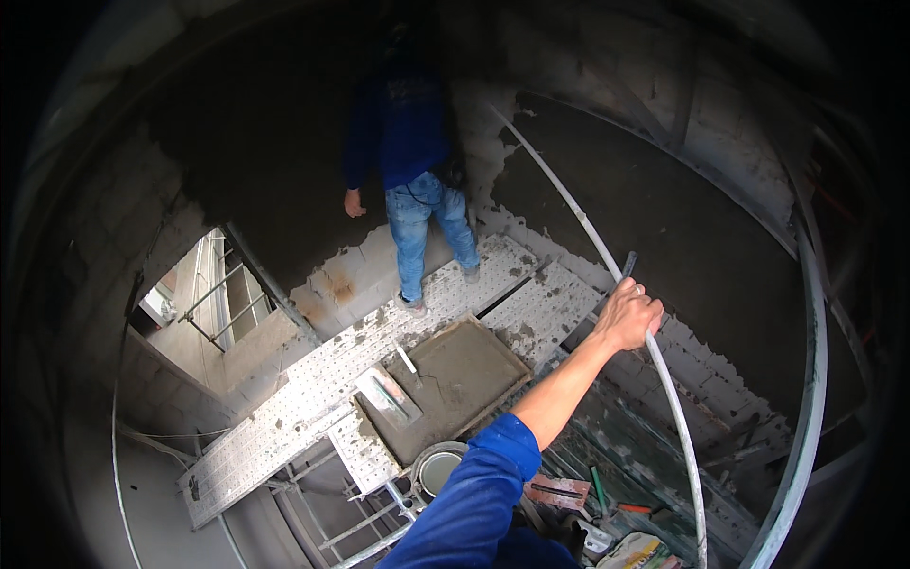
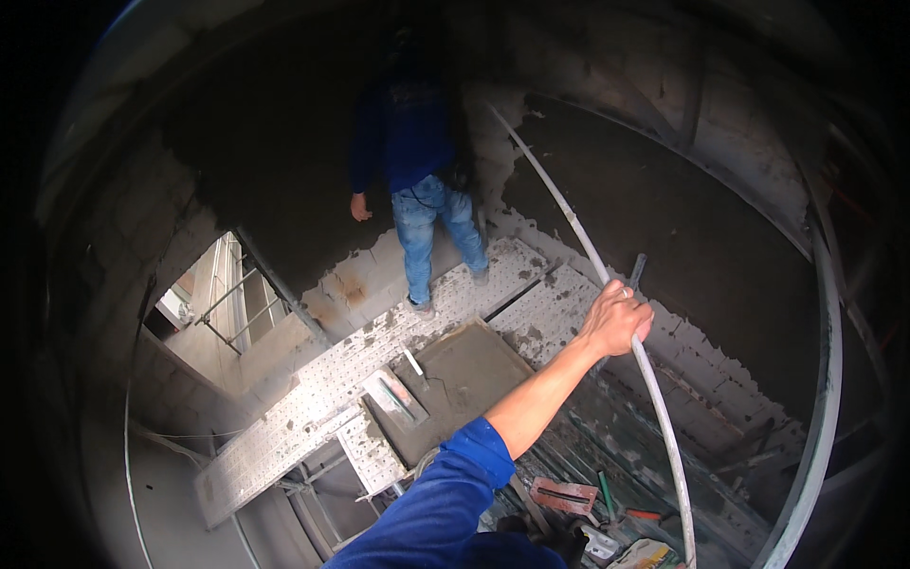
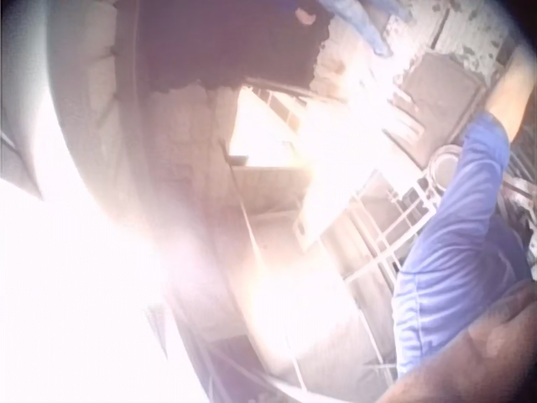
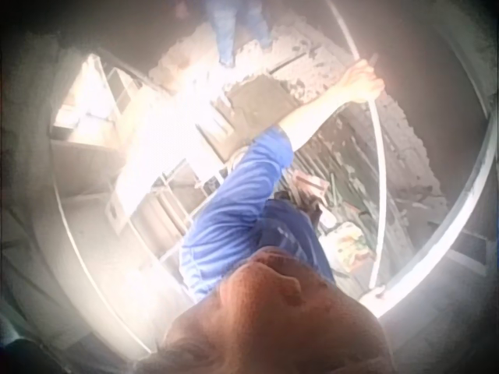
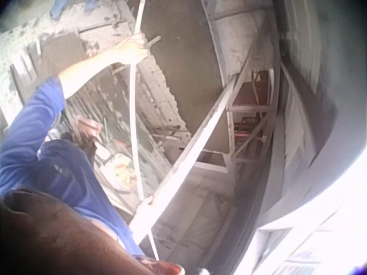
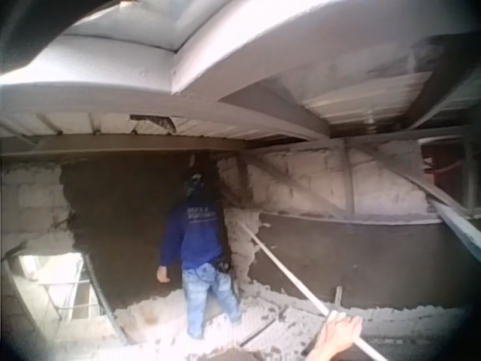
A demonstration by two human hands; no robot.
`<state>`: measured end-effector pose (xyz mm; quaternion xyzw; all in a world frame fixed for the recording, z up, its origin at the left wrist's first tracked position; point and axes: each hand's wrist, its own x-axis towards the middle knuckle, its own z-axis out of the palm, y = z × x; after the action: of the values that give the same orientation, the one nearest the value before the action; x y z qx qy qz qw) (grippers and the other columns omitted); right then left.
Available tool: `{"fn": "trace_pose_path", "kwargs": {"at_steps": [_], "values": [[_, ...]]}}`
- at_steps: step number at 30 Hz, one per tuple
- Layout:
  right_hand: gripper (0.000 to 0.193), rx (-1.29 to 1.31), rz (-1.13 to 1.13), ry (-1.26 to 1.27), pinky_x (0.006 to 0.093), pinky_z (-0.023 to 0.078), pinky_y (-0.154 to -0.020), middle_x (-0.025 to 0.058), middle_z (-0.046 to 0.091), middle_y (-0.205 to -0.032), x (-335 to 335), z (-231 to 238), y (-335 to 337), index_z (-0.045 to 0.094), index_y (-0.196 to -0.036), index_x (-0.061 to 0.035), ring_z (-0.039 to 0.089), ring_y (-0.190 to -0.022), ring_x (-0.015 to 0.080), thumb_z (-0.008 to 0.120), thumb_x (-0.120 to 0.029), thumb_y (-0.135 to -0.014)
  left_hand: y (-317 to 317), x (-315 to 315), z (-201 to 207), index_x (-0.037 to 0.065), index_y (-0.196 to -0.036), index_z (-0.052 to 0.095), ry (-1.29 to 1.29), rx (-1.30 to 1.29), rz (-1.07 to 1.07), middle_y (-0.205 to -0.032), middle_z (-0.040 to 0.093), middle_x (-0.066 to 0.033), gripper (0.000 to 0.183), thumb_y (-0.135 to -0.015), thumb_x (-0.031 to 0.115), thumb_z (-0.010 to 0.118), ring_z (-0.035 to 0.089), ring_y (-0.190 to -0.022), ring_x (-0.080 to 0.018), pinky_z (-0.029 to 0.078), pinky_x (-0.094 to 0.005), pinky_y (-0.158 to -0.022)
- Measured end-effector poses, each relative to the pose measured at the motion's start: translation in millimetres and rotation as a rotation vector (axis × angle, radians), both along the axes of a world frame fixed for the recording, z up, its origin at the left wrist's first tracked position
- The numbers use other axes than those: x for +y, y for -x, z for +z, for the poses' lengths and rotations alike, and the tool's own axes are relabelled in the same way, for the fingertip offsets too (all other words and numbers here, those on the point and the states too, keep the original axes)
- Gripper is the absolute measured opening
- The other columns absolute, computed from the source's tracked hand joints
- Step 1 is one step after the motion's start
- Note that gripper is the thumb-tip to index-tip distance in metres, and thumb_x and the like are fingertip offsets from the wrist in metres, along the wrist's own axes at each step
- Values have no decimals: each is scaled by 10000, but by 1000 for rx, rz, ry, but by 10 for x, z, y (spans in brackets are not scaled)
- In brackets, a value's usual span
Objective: The person holds and positions a long flexible conduit against a curved wall while standing on scaffolding. They repeatedly adjust the conduit's position and orientation to align it with the wall surface.
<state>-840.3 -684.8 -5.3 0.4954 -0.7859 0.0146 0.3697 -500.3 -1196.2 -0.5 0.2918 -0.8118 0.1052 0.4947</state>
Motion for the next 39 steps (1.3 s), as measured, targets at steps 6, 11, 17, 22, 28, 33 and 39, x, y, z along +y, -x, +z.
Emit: {"fn": "trace_pose_path", "kwargs": {"at_steps": [6, 11, 17, 22, 28, 33, 39], "values": [[331, 53, -22, -16, 437, 533, -602, 148, 653, -704, 56, -150, 109, 687, -810, -49, 625, -622, 345, 748, -372, -850, 2, -11, -9, 106, -640, 608, 5, -1, -1, -591, 592, -63, 99, -638, 112, 706, 583, -684, -255, 417, -378, -770], [344, 12, -37, 17, 437, 531, -594, 150, 652, -705, 105, -253, 215, 686, -808, -49, 623, -619, 347, 745, -385, -851, 12, -37, -37, 121, -642, 609, 6, 5, 8, -607, 606, -52, 101, -623, 113, 708, 590, -684, -250, 421, -382, -768], [360, -19, -35, 51, 436, 528, -586, 153, 651, -706, 113, -344, 263, 685, -807, -48, 621, -616, 349, 742, -401, -853, 17, -46, -41, 115, -644, 612, 2, -3, 16, -608, 606, -55, 95, -630, 117, 705, 597, -688, -249, 424, -381, -771], [366, -26, -61, 29, 436, 526, -579, 153, 650, -702, 94, -275, 230, 684, -802, -48, 620, -610, 350, 740, -406, -853, 17, -39, -34, 110, -645, 612, -2, 2, 18, -600, 597, -59, 92, -634, 115, 703, 597, -686, -251, 427, -380, -766], [373, -22, -70, 11, 435, 524, -571, 152, 649, -698, 57, -178, 155, 683, -796, -49, 617, -602, 350, 739, -413, -853, 17, -43, -27, 105, -651, 615, 20, 8, 15, -588, 584, -67, 92, -636, 121, 704, 594, -687, -251, 423, -382, -760], [379, -25, -83, 4, 434, 523, -564, 152, 647, -695, 40, -159, 106, 682, -791, -49, 615, -596, 351, 738, -419, -853, 10, -47, -26, 104, -650, 606, 5, 13, -4, -583, 580, -68, 101, -647, 131, 703, 586, -690, -253, 417, -382, -767], [390, 10, -68, 6, 432, 519, -550, 150, 644, -684, 11, -49, -11, 682, -784, -50, 610, -581, 351, 733, -430, -853, 15, -49, -30, 101, -646, 598, 11, 15, -1, -587, 585, -72, 110, -661, 133, 702, 572, -685, -257, 416, -381, -765]]}}
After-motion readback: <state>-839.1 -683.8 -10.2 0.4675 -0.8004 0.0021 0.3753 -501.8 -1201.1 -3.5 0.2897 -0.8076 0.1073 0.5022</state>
